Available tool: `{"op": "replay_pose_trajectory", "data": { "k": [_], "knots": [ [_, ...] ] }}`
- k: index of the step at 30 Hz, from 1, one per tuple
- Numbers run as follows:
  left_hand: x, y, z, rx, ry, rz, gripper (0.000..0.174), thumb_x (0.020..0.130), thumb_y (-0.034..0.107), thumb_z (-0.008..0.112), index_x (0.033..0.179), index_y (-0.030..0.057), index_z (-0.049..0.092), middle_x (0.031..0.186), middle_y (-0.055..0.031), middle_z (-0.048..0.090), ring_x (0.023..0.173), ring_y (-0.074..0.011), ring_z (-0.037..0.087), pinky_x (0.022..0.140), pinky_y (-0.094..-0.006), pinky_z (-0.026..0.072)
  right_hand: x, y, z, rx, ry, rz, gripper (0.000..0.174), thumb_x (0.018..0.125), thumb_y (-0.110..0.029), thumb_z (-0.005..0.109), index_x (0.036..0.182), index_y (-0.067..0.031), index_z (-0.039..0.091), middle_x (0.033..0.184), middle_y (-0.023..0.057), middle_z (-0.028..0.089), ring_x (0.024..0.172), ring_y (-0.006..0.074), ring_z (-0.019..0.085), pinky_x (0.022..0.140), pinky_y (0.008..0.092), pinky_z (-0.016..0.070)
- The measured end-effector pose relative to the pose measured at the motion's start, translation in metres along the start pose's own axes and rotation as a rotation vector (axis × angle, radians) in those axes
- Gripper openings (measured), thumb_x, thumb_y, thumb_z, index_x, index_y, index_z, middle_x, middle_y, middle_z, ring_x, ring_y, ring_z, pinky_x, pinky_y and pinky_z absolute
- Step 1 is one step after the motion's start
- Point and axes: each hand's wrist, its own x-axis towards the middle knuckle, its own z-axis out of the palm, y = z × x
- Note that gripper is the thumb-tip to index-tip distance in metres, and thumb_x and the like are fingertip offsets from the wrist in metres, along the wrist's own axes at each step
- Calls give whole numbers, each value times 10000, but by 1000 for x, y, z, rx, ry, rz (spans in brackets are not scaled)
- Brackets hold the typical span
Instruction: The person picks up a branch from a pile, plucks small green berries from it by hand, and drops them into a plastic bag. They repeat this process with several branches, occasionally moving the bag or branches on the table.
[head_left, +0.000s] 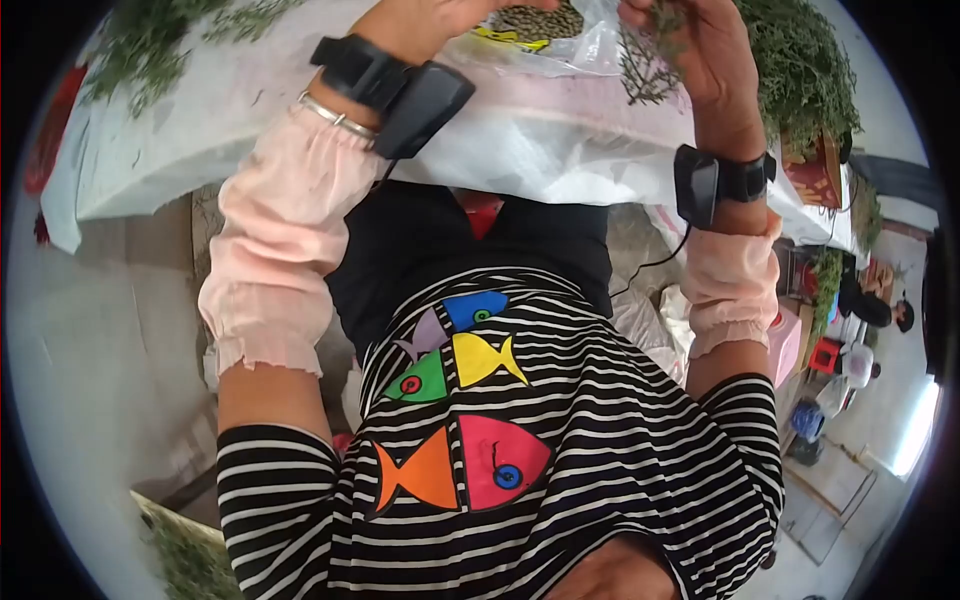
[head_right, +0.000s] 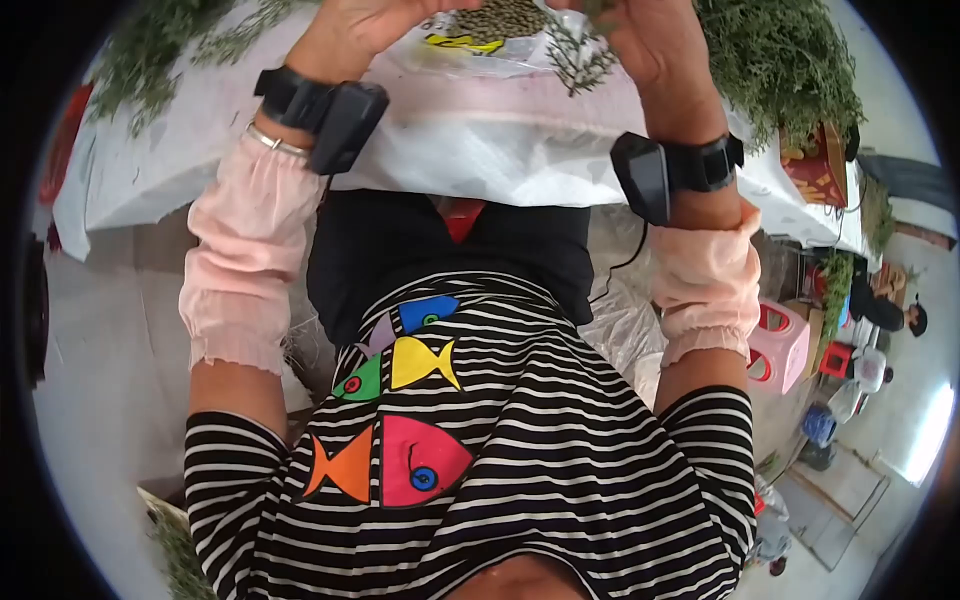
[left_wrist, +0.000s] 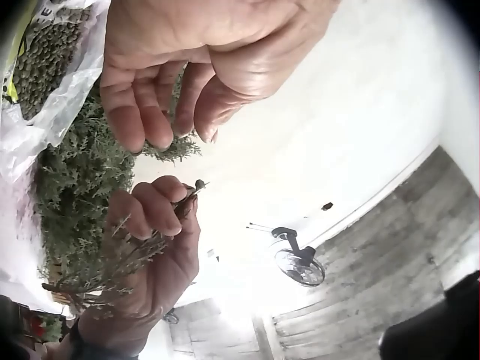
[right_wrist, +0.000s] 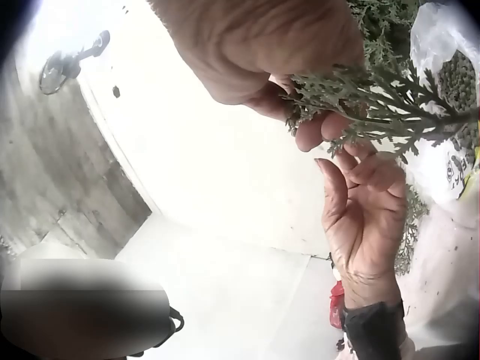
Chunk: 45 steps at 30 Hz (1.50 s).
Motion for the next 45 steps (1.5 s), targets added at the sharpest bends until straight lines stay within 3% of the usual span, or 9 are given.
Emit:
{"op": "replay_pose_trajectory", "data": {
  "k": [2,7,10,13,17,26,28,35,45],
  "knots": [
    [-4,3,2,42,11,26,190,858,193,597,951,27,604,826,-71,637,651,-126,613,614,-277,523,1,10,-11,544,-289,169,157,875,-136,523,863,11,573,753,102,608,623,166,569,576,295,479],
    [-17,12,29,96,211,2,165,853,185,595,918,34,607,798,-61,632,641,-126,609,600,-278,524,-5,9,-14,662,-503,162,155,868,-136,537,871,14,572,770,105,612,636,179,570,582,299,481],
    [-24,16,42,135,446,-73,161,849,184,599,908,34,608,783,-57,630,635,-127,607,582,-282,525,-32,-23,10,-356,54,32,187,881,-114,518,959,46,574,887,132,609,700,157,508,643,289,417],
    [-10,2,5,57,93,47,160,842,181,608,886,27,609,762,-53,625,627,-127,603,550,-282,523,-41,-25,15,-359,96,29,164,876,-99,517,917,44,585,866,137,617,695,165,531,637,301,436],
    [-14,3,6,25,57,81,168,838,185,617,869,20,608,753,-57,623,618,-128,597,532,-277,520,-38,-23,17,-365,131,52,164,878,-96,511,914,46,586,876,143,614,732,173,530,666,310,439],
    [-21,-20,18,152,44,-56,215,814,226,660,916,41,620,803,-73,641,677,-147,620,573,-280,530,-31,-18,32,-542,205,19,214,895,-158,488,925,43,554,858,105,584,723,153,483,675,268,389],
    [-29,-24,35,260,142,73,289,831,158,630,1051,-26,592,890,-87,641,714,-135,619,611,-283,525,-33,-9,34,-693,181,-54,177,871,-119,521,922,36,588,799,104,618,676,167,562,655,281,452],
    [-38,-31,48,199,244,112,327,804,104,644,1080,-51,564,897,-111,647,742,-169,624,611,-279,520,-43,11,27,-505,285,-24,114,857,-97,551,908,3,573,806,92,627,618,144,570,565,251,460],
    [-36,-43,45,219,285,160,246,814,65,632,1032,-44,600,862,-120,652,692,-153,620,574,-276,529,-46,24,12,-432,286,-1,125,857,-110,564,904,4,580,768,78,621,608,134,562,563,245,451]
  ]
}}
